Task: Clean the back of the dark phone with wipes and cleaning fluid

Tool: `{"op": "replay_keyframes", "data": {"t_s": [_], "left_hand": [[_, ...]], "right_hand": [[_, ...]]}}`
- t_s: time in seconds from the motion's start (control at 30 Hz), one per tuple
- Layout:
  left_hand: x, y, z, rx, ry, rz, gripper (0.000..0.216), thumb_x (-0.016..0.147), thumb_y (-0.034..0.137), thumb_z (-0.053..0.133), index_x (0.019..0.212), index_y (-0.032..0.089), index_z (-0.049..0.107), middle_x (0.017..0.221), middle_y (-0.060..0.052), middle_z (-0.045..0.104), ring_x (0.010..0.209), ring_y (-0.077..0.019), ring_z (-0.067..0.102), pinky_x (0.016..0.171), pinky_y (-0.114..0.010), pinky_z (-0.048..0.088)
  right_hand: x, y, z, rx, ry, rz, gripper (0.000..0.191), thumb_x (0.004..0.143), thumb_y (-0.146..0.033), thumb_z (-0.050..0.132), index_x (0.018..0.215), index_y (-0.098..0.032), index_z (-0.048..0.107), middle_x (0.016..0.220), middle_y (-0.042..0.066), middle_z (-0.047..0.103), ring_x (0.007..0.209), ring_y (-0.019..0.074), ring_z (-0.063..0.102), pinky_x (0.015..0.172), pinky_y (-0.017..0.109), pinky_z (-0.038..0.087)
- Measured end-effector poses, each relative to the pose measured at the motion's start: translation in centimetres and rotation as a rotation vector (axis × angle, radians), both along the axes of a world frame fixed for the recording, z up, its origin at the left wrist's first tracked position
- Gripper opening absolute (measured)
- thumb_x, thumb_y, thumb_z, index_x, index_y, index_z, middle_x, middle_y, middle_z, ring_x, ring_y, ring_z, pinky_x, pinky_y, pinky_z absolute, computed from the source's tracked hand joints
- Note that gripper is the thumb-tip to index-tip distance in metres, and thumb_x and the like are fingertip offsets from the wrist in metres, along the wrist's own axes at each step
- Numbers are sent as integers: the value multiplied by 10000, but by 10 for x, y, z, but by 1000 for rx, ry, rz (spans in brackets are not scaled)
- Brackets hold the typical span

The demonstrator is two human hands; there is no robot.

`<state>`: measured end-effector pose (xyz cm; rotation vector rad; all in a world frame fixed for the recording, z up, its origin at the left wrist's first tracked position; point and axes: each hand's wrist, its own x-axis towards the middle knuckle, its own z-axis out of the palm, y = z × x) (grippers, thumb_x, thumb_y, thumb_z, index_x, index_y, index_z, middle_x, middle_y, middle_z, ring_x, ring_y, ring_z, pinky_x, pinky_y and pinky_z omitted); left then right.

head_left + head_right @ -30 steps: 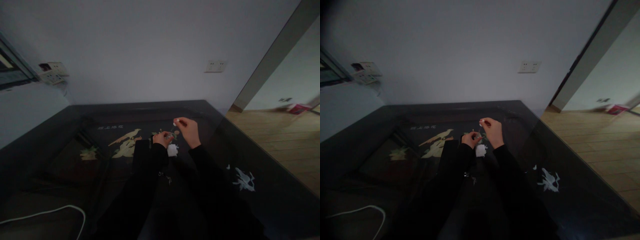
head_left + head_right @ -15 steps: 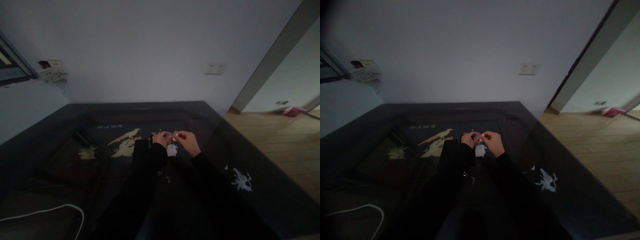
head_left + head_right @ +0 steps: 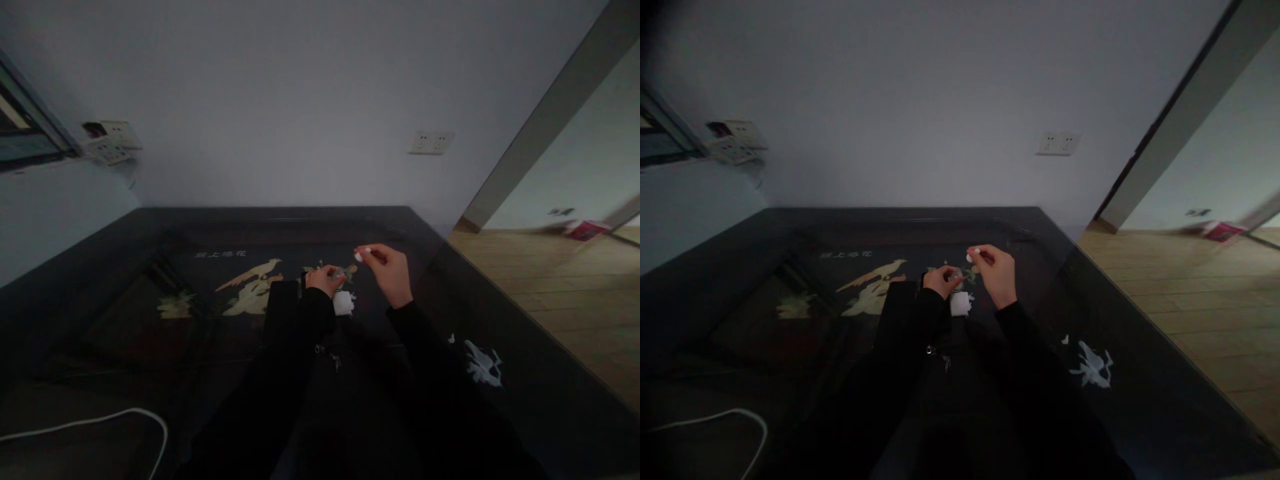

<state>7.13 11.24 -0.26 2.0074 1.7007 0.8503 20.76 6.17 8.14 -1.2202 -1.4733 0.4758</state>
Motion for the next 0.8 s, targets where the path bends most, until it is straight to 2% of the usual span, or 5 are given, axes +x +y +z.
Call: {"op": "replay_keyframes", "data": {"t_s": [0.17,0.33,0.5,0.7,0.8], "left_hand": [[0,-1,2,12,8,13,327,667,454,632,913,241,651,821,4,684,815,-154,608,761,-248,388],[-1,-1,4,2,25,-3,319,672,455,625,905,239,652,814,2,684,800,-155,608,768,-256,389],[-1,0,4,-16,23,-23,324,685,469,604,912,240,642,855,6,687,825,-149,609,787,-253,388],[-1,1,4,-17,44,-18,342,689,464,593,919,214,636,879,-21,689,874,-183,613,815,-282,385],[-1,1,4,-21,56,-18,337,690,436,595,936,209,635,884,-27,690,874,-191,617,820,-290,385]], "right_hand": [[-14,12,9,86,-47,-92,207,763,-304,552,805,-137,667,784,70,693,733,171,647,685,264,492],[-19,23,-9,39,-110,-94,190,765,-298,550,782,-150,668,735,48,688,666,156,641,616,236,484],[-18,30,-25,-42,-225,-97,164,770,-281,552,790,-169,670,767,40,692,696,150,639,657,242,477],[-22,34,-41,-137,-399,-50,254,778,-219,548,1019,-226,626,856,14,697,778,140,636,700,234,459],[-22,32,-42,-180,-502,-40,208,799,-227,526,970,-248,642,884,3,693,803,142,628,702,227,437]]}}
